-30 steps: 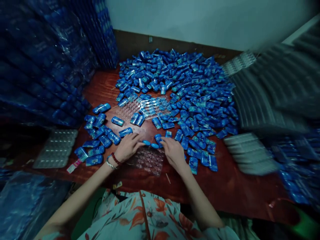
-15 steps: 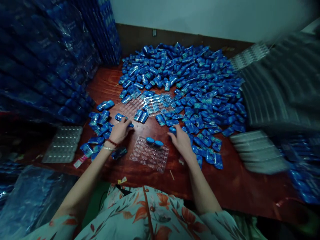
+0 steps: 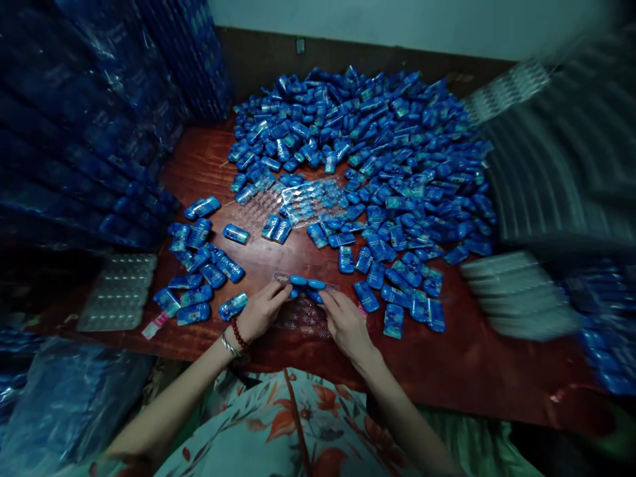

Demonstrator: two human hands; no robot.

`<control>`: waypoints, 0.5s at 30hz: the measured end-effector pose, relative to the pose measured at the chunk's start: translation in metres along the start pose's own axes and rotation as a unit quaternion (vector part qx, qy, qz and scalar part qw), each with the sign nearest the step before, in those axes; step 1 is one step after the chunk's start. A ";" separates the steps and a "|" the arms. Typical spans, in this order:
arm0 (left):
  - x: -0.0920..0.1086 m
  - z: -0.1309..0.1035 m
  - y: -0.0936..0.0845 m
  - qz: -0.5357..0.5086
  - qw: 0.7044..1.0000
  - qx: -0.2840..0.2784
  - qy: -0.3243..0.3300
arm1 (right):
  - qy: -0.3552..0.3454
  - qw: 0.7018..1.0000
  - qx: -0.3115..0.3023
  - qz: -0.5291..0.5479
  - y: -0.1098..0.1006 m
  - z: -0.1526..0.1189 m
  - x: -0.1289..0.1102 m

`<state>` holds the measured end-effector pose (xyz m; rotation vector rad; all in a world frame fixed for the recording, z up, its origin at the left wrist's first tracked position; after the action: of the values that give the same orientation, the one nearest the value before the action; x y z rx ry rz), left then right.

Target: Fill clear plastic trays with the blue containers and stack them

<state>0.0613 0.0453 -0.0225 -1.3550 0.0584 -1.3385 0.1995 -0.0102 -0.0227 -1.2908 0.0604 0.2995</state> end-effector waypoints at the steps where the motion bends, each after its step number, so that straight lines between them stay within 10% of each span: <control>1: 0.003 0.003 0.003 0.017 1.000 -0.023 0.009 | -0.020 0.999 -0.022 -0.035 0.000 0.005 -0.002; 7: 0.013 0.020 0.018 0.077 0.989 -0.127 -0.027 | -0.120 0.970 -0.148 -0.150 0.003 0.041 -0.020; 15: -0.005 -0.004 0.001 0.016 0.995 0.034 -0.090 | -0.025 0.988 -0.082 -0.125 0.001 0.027 0.008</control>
<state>0.0575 0.0458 -0.0278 -1.4066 -0.0865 -1.1770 0.2033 0.0170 -0.0179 -1.4368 -0.1708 0.1227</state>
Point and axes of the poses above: each hand's wrist, its own z-axis towards the middle knuckle, its own y-axis out of the palm, x = y × z, the point moved 8 cm from there along z, towards the middle knuckle, and after that the axes turned 12 degrees about -z, right-handed, at the moved point
